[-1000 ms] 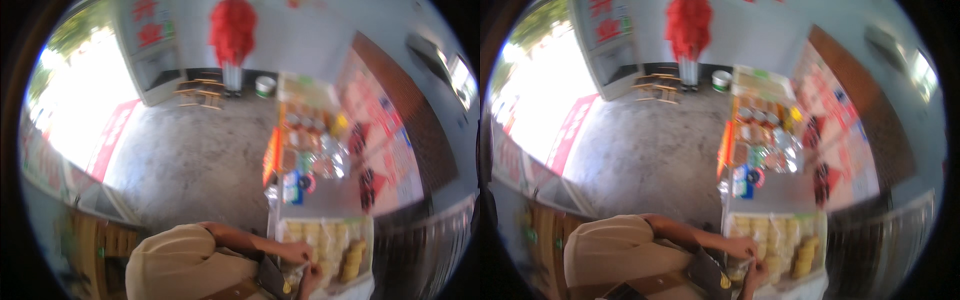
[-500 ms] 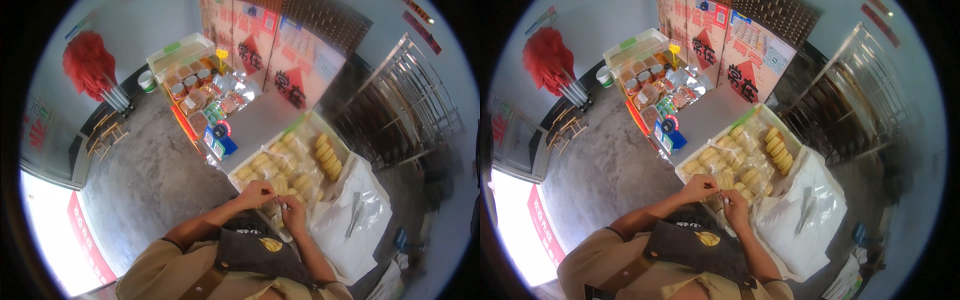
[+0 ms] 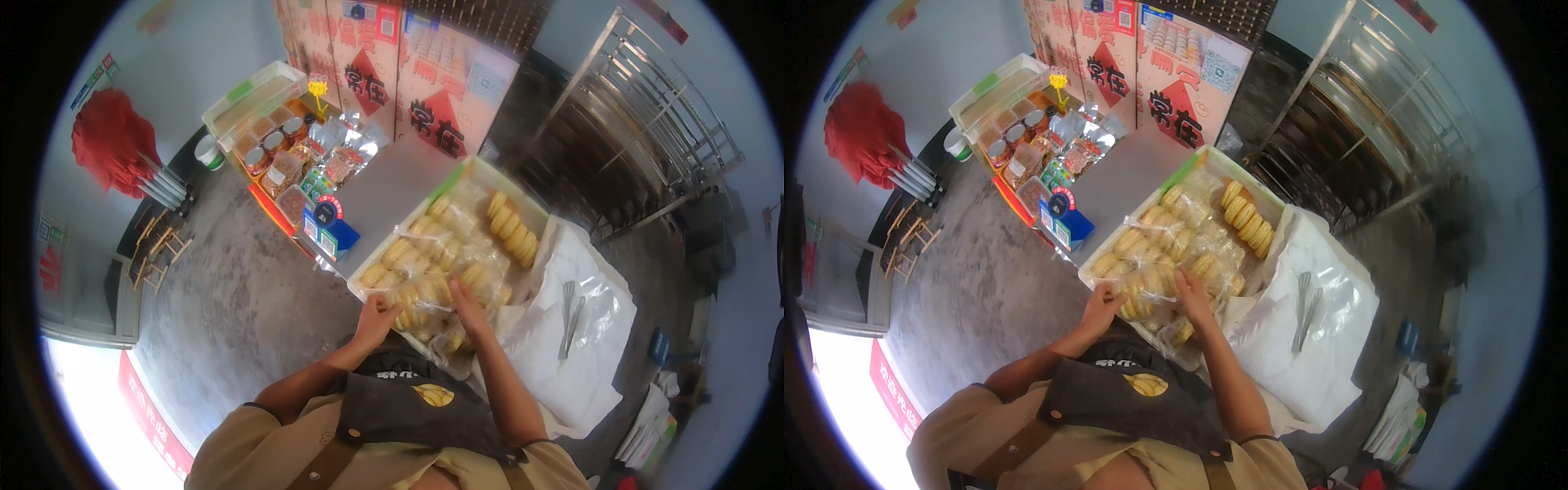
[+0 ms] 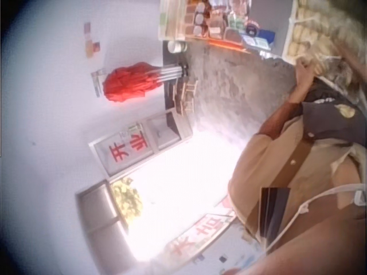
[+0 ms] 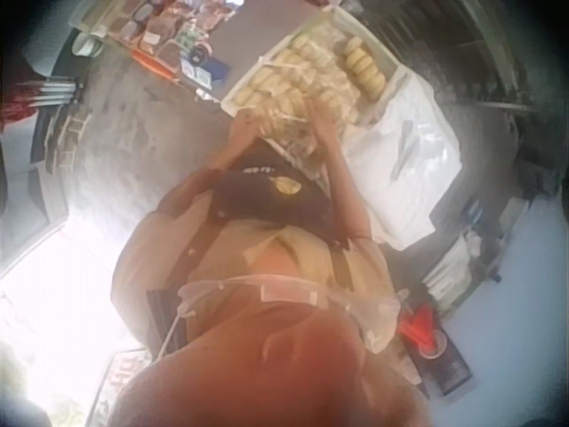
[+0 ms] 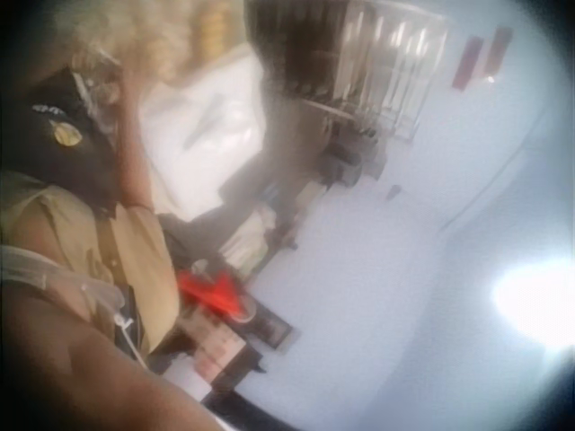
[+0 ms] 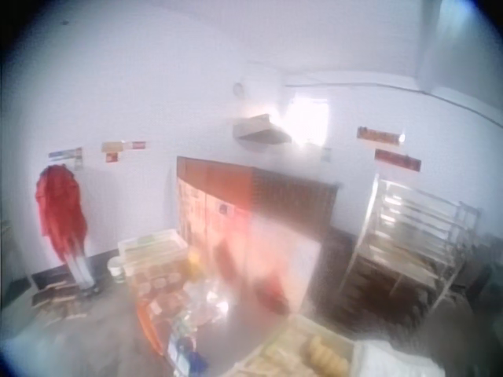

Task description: The person places round buns into clear plastic bags, ties each bag, and arranges them in a tray. The person then folds a white cloth and places it over the tray.

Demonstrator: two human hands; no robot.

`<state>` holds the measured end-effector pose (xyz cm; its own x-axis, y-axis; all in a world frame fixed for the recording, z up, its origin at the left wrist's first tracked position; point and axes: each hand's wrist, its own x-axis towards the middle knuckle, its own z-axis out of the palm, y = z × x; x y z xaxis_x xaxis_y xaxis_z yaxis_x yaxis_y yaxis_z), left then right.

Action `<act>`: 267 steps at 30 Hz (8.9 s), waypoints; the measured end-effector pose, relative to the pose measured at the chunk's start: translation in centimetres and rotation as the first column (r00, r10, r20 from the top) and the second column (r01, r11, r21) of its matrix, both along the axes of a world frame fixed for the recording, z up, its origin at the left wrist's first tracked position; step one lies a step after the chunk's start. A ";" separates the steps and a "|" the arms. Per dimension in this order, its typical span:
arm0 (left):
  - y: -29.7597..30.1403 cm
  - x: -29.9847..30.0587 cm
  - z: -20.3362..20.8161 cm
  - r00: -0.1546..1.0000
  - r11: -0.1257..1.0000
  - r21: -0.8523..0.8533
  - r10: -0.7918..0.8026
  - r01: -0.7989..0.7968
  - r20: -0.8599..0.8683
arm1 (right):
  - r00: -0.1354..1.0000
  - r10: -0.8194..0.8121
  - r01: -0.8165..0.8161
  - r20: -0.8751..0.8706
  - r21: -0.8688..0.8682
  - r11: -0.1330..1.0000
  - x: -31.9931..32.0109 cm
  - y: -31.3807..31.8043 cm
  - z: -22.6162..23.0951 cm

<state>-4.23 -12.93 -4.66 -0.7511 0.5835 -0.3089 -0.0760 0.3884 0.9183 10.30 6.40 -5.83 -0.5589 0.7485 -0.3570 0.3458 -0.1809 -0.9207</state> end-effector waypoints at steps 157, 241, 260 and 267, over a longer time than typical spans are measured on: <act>15.0 -13.7 -1.7 0.355 0.771 0.160 -0.453 0.616 0.818 | 0.296 -0.852 -0.133 -0.432 -0.902 0.411 2.7 0.3 3.8; 22.1 -8.0 -5.7 0.759 0.690 0.592 -0.623 0.417 0.191 | 0.556 -0.716 0.762 -0.422 -0.085 0.642 -2.3 3.3 -3.6; 10.5 -11.3 8.0 0.829 0.780 0.352 -0.353 0.517 -0.434 | 0.729 -0.655 0.685 -0.201 0.216 0.696 4.9 -4.3 11.1; 9.1 -9.0 11.8 0.759 0.601 0.488 -0.604 0.633 -0.241 | 0.940 -0.312 0.341 -0.137 0.388 0.856 2.4 -6.7 17.5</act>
